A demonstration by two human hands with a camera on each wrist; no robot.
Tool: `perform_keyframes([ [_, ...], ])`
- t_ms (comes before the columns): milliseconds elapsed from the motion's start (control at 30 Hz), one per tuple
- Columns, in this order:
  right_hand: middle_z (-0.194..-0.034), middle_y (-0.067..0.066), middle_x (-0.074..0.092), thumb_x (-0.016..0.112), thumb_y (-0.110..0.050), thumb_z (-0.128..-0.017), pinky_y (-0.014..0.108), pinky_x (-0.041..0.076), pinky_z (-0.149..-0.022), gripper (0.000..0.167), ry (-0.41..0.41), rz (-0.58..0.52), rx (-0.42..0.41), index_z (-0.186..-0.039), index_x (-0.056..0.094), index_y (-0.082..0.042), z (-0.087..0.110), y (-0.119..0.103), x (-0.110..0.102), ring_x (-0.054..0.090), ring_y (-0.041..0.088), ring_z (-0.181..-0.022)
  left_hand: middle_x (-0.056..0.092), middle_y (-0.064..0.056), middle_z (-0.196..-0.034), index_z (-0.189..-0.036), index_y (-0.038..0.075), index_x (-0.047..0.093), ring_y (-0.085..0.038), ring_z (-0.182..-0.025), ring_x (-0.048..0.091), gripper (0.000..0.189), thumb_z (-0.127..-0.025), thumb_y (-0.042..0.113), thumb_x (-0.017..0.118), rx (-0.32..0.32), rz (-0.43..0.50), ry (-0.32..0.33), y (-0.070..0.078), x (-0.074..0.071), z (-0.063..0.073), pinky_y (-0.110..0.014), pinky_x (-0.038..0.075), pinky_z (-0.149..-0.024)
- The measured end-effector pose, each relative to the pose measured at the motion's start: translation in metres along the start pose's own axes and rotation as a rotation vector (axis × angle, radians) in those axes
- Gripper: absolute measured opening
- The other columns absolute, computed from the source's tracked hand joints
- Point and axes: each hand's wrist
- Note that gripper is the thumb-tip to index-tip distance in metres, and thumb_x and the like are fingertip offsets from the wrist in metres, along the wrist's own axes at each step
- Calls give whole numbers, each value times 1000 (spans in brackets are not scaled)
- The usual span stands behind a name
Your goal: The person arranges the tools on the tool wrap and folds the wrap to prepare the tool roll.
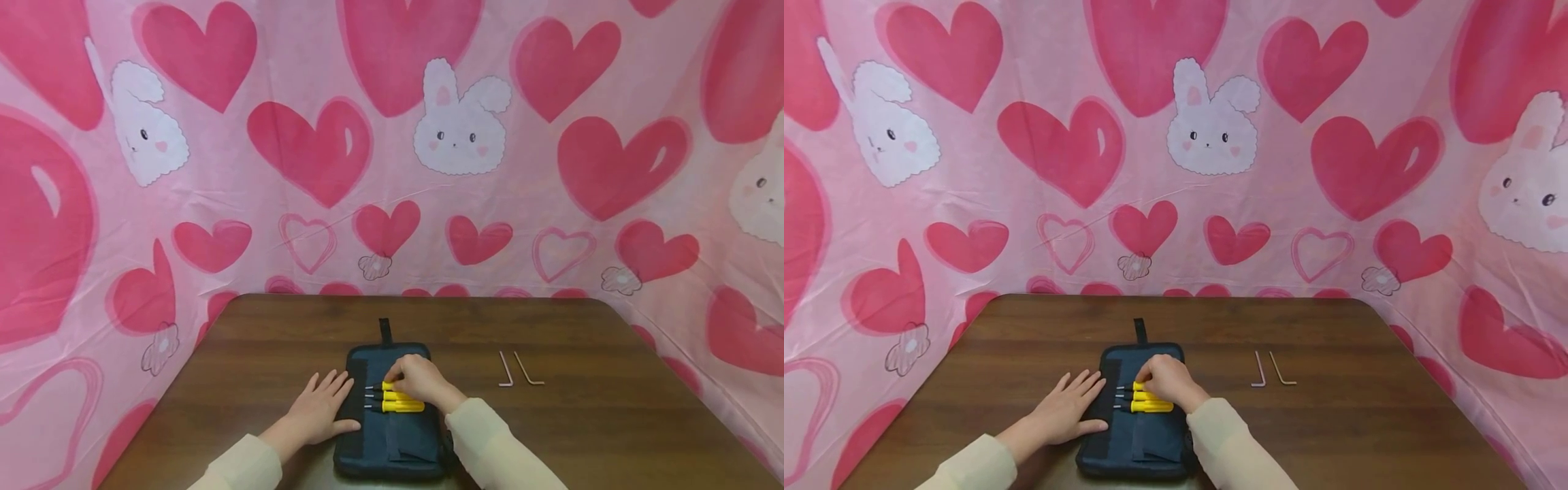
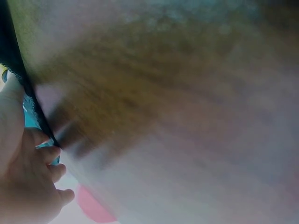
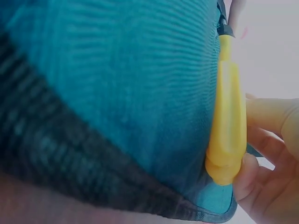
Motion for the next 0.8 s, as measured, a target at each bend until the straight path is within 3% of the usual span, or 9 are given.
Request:
perform_keyframes([
  [567,-90,-6,66,72,-11,-79,40,47,-81,12,-14,-44,33,-90,76,-16,1,2,0,57,15,-86,38,-15,-141,-137,4,43,-35,-131,27,83,-80,65,50,2,-2,13,1,-1,2,-57,14,-103],
  [800,-93,-4,65,72,-12,-80,36,49,-78,15,4,-199,58,-95,75,-12,4,9,-1,56,15,-84,38,-15,-141,-137,5,42,-35,-131,27,83,-80,64,51,-7,-2,7,2,-2,4,-57,14,-103],
])
Point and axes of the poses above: each hand's wrist, its own z-axis away from the middle knuckle, its own x-axis out of the palm, y = z × x
